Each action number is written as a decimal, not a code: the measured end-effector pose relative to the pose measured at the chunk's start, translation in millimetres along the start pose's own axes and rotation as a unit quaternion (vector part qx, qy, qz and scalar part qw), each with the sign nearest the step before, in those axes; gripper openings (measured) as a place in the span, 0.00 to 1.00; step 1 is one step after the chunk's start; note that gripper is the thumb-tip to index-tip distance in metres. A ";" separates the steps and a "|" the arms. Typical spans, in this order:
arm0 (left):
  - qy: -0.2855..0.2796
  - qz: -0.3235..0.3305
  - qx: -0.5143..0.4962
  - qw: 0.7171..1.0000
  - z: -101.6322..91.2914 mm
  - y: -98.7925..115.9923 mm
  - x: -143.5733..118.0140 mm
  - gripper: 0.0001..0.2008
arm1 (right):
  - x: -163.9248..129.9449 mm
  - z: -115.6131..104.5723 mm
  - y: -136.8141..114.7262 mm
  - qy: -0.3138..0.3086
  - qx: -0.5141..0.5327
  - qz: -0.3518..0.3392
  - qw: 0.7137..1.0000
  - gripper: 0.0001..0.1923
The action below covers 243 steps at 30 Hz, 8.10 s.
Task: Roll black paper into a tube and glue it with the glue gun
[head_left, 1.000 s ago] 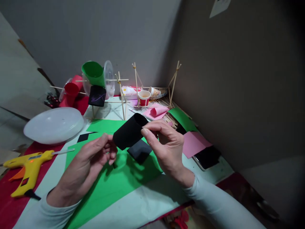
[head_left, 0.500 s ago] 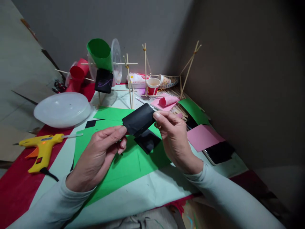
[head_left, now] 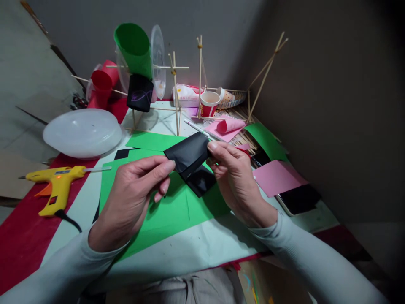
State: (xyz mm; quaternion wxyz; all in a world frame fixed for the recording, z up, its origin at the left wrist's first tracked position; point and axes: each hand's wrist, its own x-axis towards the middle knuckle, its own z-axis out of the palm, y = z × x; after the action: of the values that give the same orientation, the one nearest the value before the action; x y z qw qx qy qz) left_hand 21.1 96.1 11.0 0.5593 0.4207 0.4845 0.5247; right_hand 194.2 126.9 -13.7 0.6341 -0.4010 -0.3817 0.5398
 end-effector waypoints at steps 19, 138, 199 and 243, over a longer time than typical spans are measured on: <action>0.044 0.027 0.037 0.998 -1.6 -0.8 1.1 0.12 | -1.4 -2.6 7.4 -0.056 -0.031 -0.016 0.998 0.09; 0.152 0.334 0.246 0.897 -9.8 -7.2 -21.7 0.16 | -14.0 -1.0 8.6 -0.123 -0.036 0.074 0.989 0.09; 0.182 0.335 0.264 0.886 -13.4 -2.3 -14.9 0.03 | -21.2 8.2 0.0 -0.100 -0.091 0.082 0.987 0.14; 0.043 -0.030 0.030 0.998 -5.8 1.9 7.6 0.18 | -5.2 0.8 -10.0 -0.183 -0.063 0.108 0.975 0.12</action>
State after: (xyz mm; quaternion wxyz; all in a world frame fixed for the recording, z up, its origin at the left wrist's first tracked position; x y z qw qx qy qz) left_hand 14.9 103.6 11.0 0.5411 0.3995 0.5359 0.5103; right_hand 196.6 120.9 -4.5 0.4650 -0.3738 -0.4789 0.6440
